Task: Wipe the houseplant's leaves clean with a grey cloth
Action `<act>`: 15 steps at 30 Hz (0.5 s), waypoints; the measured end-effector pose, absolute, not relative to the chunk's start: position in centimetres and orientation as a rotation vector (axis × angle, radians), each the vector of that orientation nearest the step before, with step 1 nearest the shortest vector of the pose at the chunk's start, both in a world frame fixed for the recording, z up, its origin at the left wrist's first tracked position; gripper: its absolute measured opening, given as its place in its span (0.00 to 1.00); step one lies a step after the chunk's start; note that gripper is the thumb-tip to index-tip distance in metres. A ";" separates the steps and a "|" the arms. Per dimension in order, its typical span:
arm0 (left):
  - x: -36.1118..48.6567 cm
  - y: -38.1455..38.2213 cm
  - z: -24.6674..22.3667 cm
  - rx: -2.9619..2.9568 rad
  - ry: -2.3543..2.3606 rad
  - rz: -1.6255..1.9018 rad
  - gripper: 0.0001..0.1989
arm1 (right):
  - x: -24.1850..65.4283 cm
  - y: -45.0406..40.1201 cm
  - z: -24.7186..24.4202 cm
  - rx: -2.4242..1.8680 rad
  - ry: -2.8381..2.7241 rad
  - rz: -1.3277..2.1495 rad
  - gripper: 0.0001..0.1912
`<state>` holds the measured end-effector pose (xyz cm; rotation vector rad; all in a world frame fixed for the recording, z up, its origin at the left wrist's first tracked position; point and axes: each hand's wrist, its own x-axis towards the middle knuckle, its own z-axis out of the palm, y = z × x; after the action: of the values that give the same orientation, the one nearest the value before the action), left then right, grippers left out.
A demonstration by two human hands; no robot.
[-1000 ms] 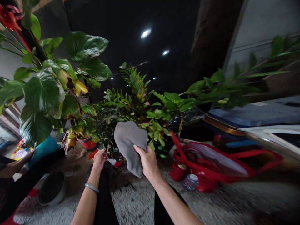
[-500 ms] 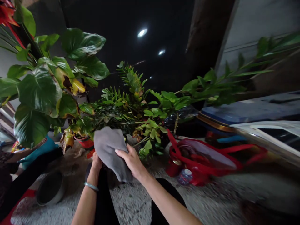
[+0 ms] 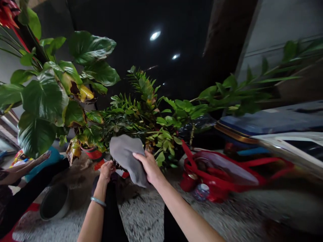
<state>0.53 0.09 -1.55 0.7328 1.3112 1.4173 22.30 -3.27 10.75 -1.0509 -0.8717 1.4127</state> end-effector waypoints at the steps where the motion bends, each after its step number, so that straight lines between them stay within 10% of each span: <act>1: 0.6 0.1 -1.6 0.716 1.288 1.421 0.15 | 21.6 -2.3 10.8 -1.041 -0.785 1.417 0.17; 15: 0.6 -0.2 -1.0 0.624 1.207 1.481 0.18 | 24.2 -3.6 7.3 -1.087 -0.743 1.301 0.19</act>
<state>0.56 -0.25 -0.96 0.6242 1.2074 1.4813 24.19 -3.61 7.26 -1.0868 -0.7428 1.3015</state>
